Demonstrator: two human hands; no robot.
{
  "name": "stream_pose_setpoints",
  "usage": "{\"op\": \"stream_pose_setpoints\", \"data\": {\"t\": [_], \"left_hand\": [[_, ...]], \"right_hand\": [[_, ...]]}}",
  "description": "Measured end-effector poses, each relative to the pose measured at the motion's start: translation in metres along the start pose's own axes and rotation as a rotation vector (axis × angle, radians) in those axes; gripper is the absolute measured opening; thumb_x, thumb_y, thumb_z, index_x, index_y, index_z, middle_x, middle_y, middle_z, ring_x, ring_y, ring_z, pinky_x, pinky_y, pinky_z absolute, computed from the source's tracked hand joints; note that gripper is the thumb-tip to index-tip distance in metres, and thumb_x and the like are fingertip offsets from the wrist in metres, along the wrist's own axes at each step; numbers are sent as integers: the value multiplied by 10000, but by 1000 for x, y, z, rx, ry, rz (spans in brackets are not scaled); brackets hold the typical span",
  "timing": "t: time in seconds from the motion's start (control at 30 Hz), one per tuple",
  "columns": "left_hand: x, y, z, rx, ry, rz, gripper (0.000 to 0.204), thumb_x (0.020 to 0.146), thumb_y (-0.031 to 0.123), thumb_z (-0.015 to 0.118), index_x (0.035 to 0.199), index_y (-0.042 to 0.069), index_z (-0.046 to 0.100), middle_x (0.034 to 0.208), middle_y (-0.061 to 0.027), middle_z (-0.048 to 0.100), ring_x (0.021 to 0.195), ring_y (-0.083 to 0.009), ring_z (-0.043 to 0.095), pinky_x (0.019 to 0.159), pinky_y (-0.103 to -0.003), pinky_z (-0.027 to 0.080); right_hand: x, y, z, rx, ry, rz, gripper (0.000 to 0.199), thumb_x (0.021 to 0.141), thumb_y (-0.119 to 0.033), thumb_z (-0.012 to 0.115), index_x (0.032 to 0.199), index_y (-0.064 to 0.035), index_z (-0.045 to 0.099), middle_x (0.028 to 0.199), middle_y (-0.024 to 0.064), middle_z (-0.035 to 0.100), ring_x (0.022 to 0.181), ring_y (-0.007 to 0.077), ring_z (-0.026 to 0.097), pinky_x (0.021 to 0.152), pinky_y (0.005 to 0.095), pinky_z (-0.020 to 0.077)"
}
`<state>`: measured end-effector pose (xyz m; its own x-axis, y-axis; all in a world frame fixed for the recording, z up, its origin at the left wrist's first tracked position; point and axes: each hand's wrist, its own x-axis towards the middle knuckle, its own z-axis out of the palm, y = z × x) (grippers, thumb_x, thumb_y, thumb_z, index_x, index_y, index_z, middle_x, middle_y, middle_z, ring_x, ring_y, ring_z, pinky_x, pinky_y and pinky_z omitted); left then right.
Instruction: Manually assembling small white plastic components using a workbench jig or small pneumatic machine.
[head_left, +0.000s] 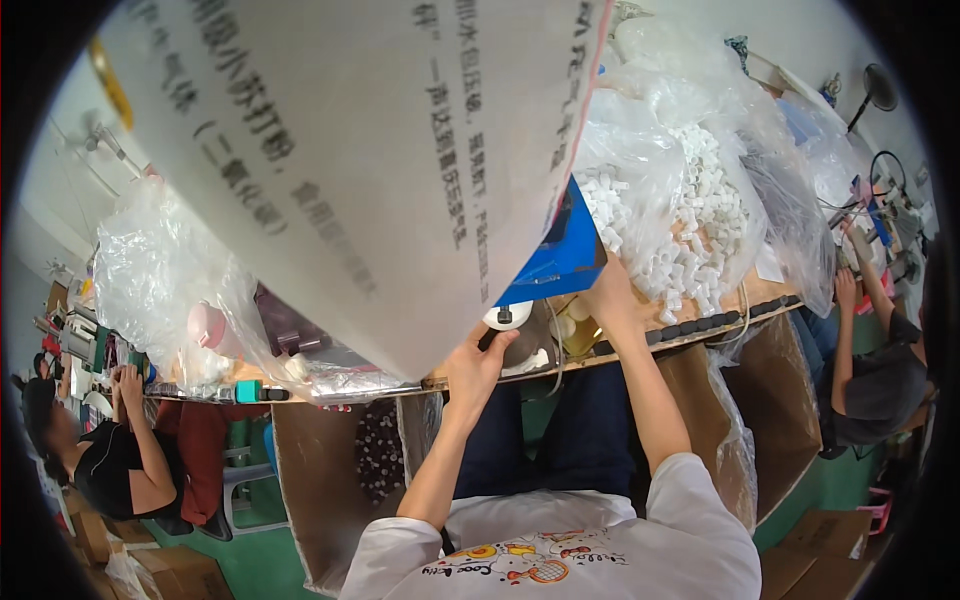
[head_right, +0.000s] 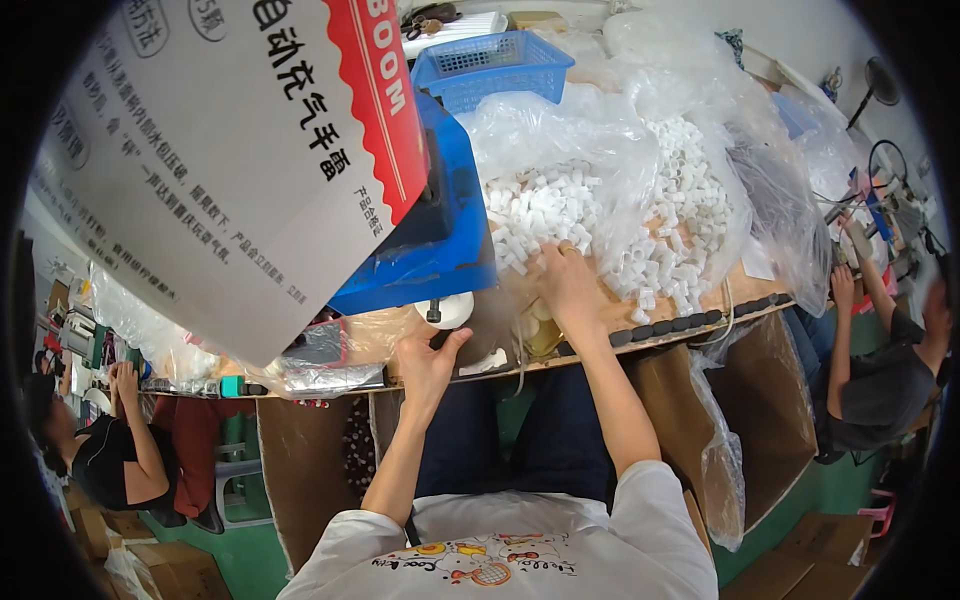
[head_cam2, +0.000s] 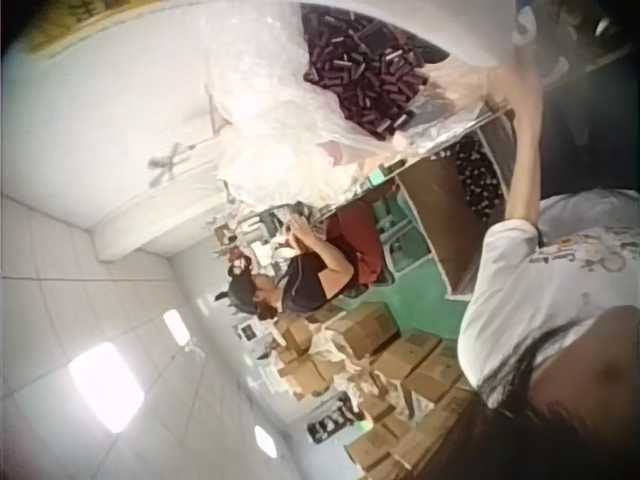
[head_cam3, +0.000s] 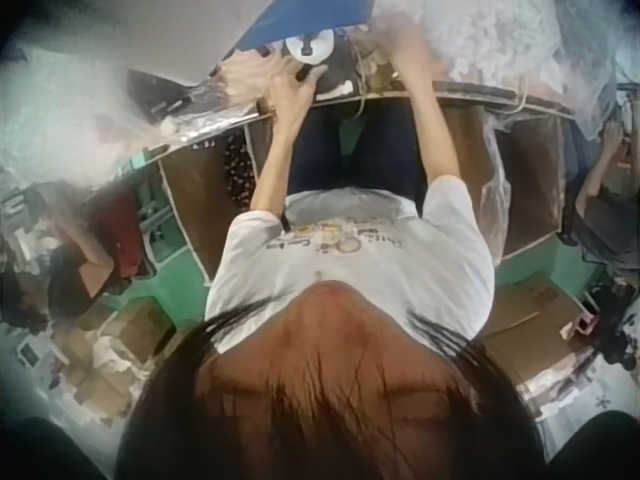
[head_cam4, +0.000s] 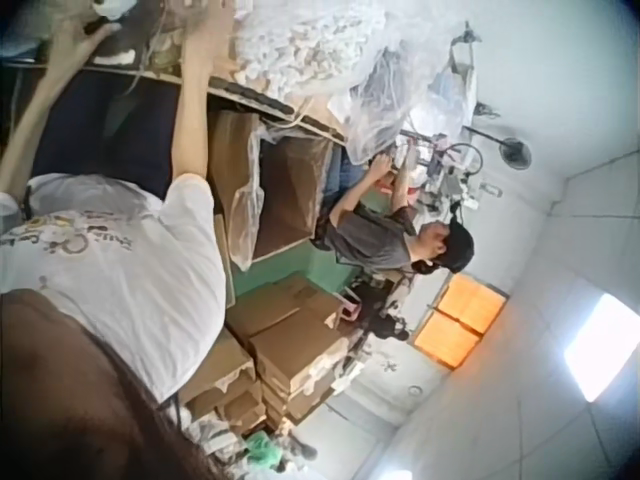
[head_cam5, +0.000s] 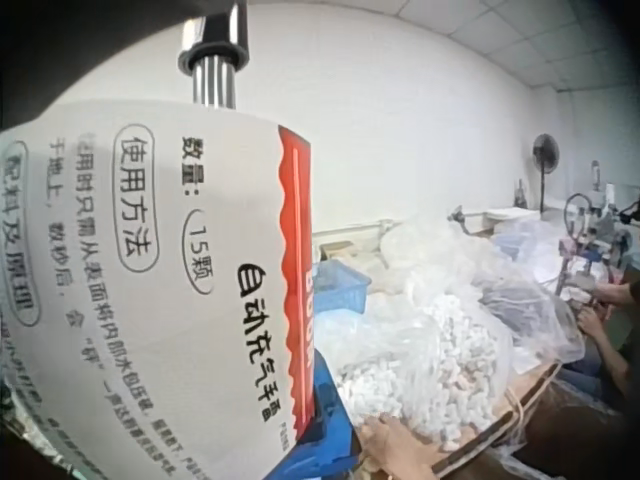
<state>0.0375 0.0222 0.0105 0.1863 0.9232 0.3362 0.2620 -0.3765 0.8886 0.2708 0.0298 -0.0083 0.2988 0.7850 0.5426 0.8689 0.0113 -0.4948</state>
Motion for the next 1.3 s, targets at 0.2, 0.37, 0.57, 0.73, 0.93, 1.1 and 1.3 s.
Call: {"op": "stream_pose_setpoints", "data": {"t": [0.2,0.37,0.57,0.73,0.93,1.1,1.3], "left_hand": [[18,34,-44,192,-406,22,240,789,139,791,978,10,719,907,-203,716,814,-342,693,732,-390,521],[-45,34,-177,878,-481,-459,341,794,217,782,1074,30,726,860,-193,714,864,-375,688,771,-425,526],[28,-58,-139,484,68,-177,283,910,263,696,1056,23,728,782,-170,713,695,-345,683,630,-406,508],[73,-164,-91,735,22,65,256,883,174,706,1076,6,708,855,-170,718,755,-311,691,669,-386,517],[65,-164,-78,464,8,92,264,851,66,718,1100,-14,685,941,-170,725,827,-270,701,715,-362,527],[28,-56,-54,-211,-78,-131,303,824,-24,729,1120,-31,665,1013,-169,730,887,-235,709,754,-342,536],[20,4,-28,137,-268,109,175,843,105,757,994,19,734,841,-107,719,756,-274,667,703,-343,503]], "right_hand": [[-30,-55,-1,886,-125,382,259,778,-6,724,1036,-4,720,820,53,691,767,110,630,680,271,495],[-48,-85,23,884,-209,169,320,780,-27,763,1094,-15,700,889,94,719,801,183,668,722,310,509],[-40,-99,1,452,-184,-146,263,729,-25,739,988,-52,709,909,161,660,952,403,582,840,485,472],[-52,-103,15,317,53,-219,193,720,-30,745,903,-44,688,836,139,645,909,378,594,854,476,483],[-45,-41,-47,550,-293,258,247,847,-122,697,1073,-24,722,1069,148,724,1017,292,686,871,357,536],[-76,55,-121,-238,-176,305,209,799,6,659,980,-45,749,992,194,677,982,382,647,856,415,527],[-61,69,-120,-211,-232,142,178,775,54,671,942,14,717,878,188,664,828,375,659,746,422,510]]}}
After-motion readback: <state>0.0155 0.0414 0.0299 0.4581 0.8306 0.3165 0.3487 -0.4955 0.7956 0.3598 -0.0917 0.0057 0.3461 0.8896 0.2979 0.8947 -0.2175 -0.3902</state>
